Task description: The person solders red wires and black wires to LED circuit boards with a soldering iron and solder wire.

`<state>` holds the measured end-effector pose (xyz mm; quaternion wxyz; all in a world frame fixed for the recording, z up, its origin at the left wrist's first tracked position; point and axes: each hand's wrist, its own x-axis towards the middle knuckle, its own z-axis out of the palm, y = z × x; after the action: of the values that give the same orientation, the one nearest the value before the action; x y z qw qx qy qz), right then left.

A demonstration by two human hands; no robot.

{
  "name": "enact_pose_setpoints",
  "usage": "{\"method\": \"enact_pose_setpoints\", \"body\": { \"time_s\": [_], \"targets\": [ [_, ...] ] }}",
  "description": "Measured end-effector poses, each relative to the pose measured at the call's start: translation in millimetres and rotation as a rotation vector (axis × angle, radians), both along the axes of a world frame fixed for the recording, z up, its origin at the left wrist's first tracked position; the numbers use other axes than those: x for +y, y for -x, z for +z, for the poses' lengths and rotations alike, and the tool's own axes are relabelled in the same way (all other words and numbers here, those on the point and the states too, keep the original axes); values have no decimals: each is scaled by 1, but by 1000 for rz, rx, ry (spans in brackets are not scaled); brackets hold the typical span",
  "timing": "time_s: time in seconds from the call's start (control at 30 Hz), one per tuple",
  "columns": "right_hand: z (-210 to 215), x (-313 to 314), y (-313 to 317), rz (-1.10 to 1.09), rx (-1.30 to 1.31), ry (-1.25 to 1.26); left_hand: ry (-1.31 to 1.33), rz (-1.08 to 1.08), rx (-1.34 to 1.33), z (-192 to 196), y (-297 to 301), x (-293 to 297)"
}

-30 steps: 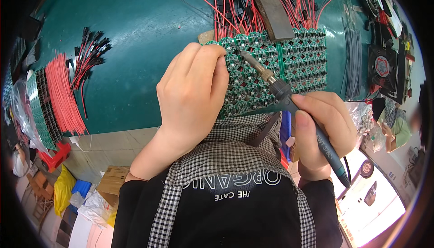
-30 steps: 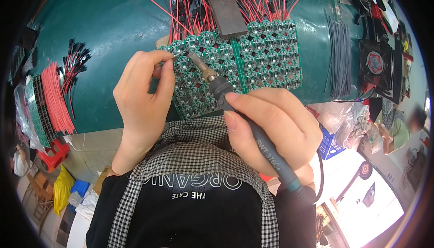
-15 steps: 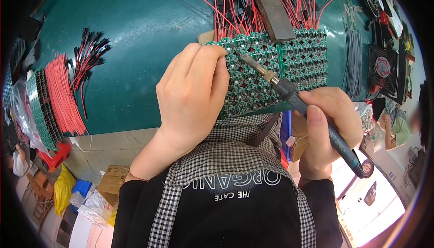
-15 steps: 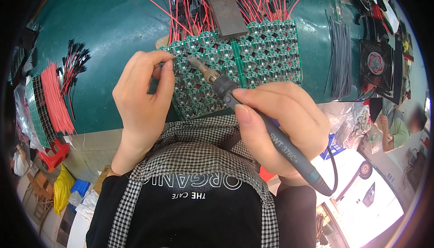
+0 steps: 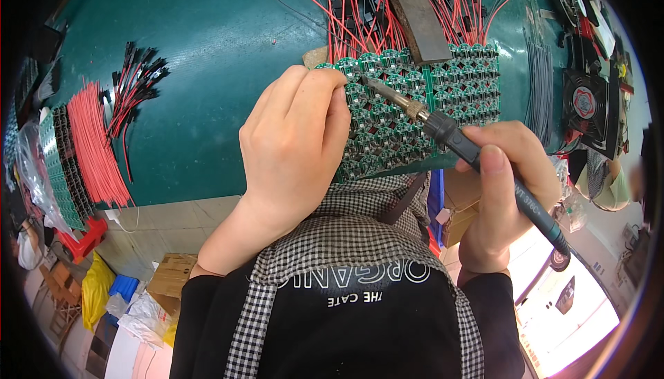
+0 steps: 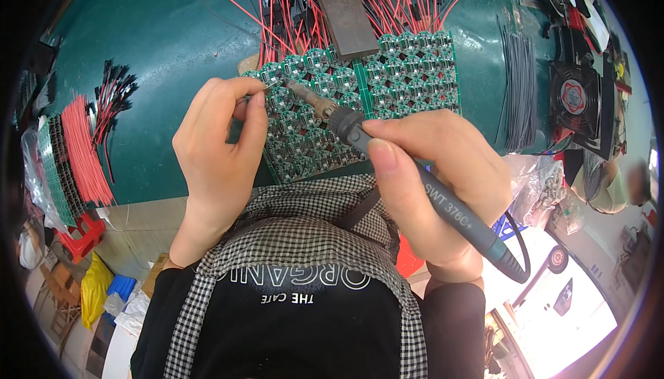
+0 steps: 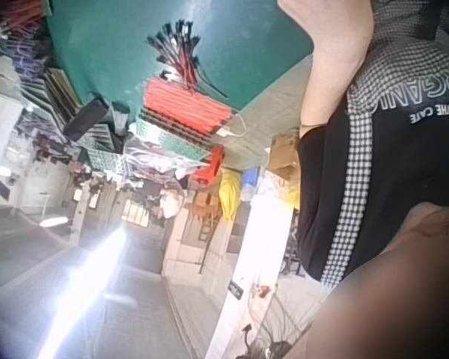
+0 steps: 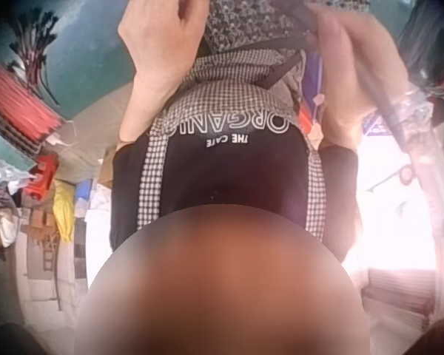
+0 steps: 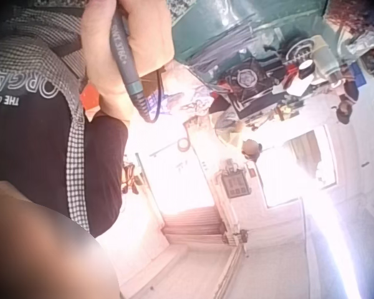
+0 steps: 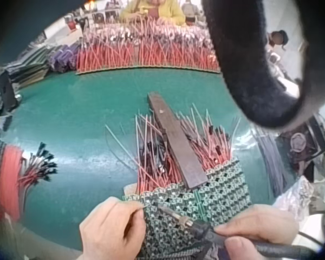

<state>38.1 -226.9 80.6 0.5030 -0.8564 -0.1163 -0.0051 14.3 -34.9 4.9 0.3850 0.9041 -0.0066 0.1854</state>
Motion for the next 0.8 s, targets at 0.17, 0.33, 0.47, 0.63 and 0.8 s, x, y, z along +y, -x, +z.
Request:
{"method": "enact_pose_setpoints", "body": {
  "time_s": [0.17,0.33,0.47,0.63,0.8],
  "targets": [
    [1,0,-7,-10,29,8,13,-8,0,-1,-1,0],
    [4,1,-11,101,-39,38,11,-7,19,1,-2,0],
    [4,1,-10,2,60,-50,22,2,6,1,-1,0],
    [2,-5,-6,-61,-9,-99,36,10,-22,1,-2,-1],
    [-1,-4,-1,1,-49,-19,42,-8,-13,2,-1,-2]
  ]
}}
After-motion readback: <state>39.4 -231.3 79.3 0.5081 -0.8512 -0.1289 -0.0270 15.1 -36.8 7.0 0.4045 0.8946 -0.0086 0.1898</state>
